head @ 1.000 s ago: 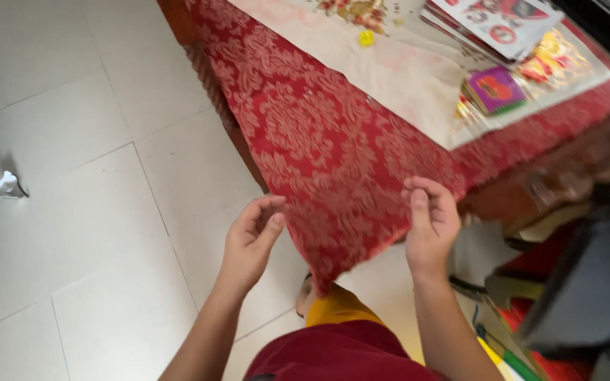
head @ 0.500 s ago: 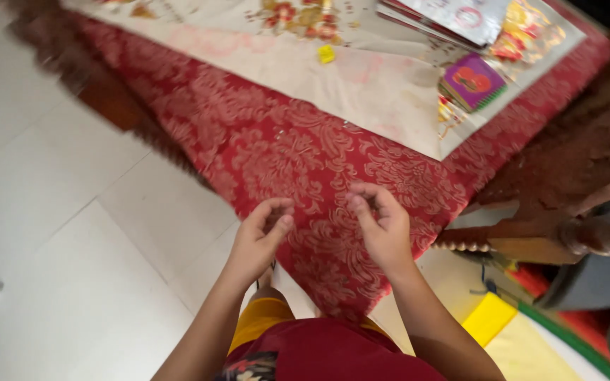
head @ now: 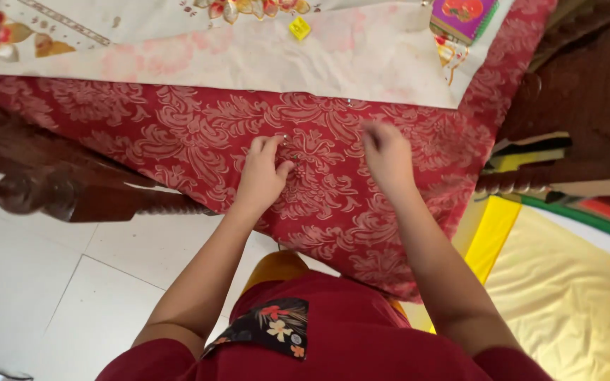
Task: Picking up various household items from a bed and placing them onto a wooden cabinet or into drawers to tidy the room.
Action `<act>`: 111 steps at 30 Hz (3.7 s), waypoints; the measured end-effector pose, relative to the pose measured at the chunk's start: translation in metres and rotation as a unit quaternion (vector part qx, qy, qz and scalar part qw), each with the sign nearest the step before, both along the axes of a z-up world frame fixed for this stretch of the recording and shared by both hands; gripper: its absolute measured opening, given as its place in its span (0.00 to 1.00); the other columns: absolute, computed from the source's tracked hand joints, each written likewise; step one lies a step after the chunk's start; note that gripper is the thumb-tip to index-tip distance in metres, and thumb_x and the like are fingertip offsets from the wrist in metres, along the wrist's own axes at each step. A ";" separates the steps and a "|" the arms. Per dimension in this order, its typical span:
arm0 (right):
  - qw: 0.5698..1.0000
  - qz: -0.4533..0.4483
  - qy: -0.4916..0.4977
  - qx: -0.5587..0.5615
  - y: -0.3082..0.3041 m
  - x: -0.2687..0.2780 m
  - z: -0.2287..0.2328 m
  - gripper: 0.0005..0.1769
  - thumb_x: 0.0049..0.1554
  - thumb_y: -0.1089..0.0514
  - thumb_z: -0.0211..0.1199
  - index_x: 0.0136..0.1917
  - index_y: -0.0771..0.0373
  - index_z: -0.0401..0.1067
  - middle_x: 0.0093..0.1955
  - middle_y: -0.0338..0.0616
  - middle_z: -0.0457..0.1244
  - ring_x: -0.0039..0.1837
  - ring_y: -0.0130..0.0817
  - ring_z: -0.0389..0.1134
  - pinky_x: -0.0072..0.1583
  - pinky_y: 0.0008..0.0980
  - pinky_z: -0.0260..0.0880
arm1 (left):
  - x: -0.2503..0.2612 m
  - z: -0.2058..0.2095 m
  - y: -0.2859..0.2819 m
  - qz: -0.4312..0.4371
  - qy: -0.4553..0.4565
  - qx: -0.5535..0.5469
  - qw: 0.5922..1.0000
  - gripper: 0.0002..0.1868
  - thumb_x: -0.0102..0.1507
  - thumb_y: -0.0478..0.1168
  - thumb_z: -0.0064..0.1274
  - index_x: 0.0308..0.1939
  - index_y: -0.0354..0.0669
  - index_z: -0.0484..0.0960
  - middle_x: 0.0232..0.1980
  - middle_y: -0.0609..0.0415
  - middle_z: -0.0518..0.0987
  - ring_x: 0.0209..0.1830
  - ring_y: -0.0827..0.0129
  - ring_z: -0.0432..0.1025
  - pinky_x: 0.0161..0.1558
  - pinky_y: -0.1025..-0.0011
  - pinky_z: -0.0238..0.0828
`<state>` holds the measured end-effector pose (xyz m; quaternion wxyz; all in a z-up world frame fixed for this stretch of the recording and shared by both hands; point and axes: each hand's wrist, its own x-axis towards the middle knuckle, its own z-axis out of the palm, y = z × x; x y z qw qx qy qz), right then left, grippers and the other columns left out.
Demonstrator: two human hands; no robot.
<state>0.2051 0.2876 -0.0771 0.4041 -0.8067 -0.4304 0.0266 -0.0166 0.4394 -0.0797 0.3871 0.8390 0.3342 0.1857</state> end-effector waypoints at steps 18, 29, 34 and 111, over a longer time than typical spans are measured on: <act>0.906 0.111 -0.352 -0.208 0.063 0.023 -0.042 0.23 0.49 0.68 0.61 0.60 0.66 0.74 0.60 0.50 0.65 0.62 0.47 0.62 0.67 0.38 0.64 | -0.005 -0.018 0.017 -0.014 0.016 0.005 1.000 0.38 0.58 0.36 0.64 0.71 0.37 0.65 0.65 0.41 0.67 0.63 0.44 0.66 0.63 0.53 0.61; 0.946 0.031 -0.235 -0.220 0.056 0.014 -0.069 0.08 0.58 0.65 0.60 0.51 0.69 0.71 0.50 0.60 0.65 0.53 0.56 0.66 0.56 0.50 0.67 | -0.006 -0.027 0.019 -0.034 -0.013 0.010 0.999 0.30 0.61 0.35 0.60 0.68 0.41 0.72 0.62 0.45 0.70 0.60 0.46 0.69 0.60 0.56 0.67; 0.987 0.028 0.076 -0.140 0.061 -0.027 -0.022 0.06 0.60 0.64 0.61 0.51 0.66 0.72 0.46 0.55 0.69 0.49 0.49 0.73 0.52 0.43 0.73 | -0.016 -0.036 0.017 -0.011 -0.061 -0.022 0.998 0.27 0.62 0.34 0.59 0.66 0.42 0.74 0.60 0.47 0.71 0.56 0.50 0.71 0.59 0.58 0.68; 0.999 0.009 -0.034 0.015 0.007 -0.080 0.044 0.14 0.53 0.69 0.64 0.52 0.64 0.80 0.47 0.50 0.71 0.49 0.46 0.73 0.52 0.39 0.75 | 0.061 -0.037 -0.003 -0.041 -0.157 -0.598 0.785 0.11 0.65 0.31 0.55 0.49 0.29 0.84 0.44 0.47 0.85 0.39 0.67 0.80 0.44 0.71 0.80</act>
